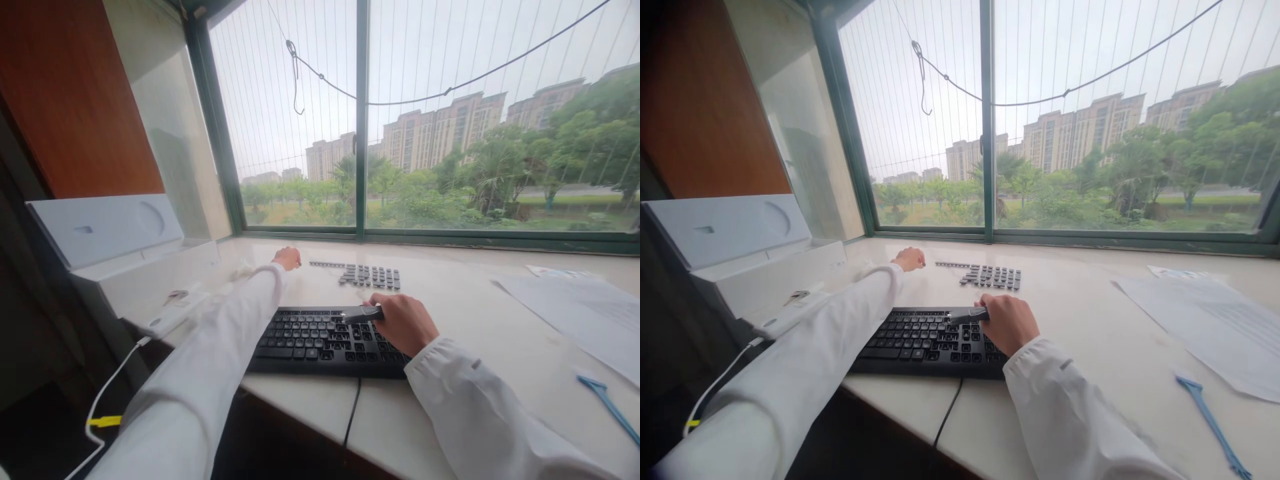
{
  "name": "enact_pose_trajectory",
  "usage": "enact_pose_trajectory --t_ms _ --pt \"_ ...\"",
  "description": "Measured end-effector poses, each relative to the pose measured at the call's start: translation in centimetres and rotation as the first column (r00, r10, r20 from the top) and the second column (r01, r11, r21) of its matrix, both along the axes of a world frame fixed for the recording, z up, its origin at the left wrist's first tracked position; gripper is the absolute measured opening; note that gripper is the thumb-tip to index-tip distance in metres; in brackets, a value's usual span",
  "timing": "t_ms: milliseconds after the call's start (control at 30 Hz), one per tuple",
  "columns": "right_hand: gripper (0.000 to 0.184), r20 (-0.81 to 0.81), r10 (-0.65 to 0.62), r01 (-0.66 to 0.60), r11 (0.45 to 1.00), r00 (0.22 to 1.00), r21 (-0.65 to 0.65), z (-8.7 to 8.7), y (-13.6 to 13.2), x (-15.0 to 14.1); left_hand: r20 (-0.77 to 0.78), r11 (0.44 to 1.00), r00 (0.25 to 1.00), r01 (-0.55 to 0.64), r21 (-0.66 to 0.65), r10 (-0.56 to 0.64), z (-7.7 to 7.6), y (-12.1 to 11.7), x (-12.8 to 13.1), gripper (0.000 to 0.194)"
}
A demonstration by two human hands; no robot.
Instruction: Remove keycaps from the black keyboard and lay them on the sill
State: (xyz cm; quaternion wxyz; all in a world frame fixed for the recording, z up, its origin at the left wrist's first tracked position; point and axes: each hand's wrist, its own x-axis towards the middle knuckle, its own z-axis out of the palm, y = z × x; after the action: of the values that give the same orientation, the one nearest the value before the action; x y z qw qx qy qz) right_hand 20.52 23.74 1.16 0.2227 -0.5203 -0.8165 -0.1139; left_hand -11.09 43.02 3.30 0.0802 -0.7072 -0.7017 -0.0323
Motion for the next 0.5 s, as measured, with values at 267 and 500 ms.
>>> enact_pose_trajectory --t_ms 267,500 --pt "0.029 0.02 0.015 -0.015 1.0 1.0 -0.012 -0.2 0.3 -0.3 -0.012 0.999 1.0 0.002 -0.039 -0.002 -2.5 6.5 -0.3 0.023" --pt "0.023 0.029 0.021 -0.02 0.999 0.999 -0.05 -0.3 0.1 -0.6 0.0 0.998 0.999 0.046 -0.046 -0.046 -2.9 8.5 0.0 0.022"
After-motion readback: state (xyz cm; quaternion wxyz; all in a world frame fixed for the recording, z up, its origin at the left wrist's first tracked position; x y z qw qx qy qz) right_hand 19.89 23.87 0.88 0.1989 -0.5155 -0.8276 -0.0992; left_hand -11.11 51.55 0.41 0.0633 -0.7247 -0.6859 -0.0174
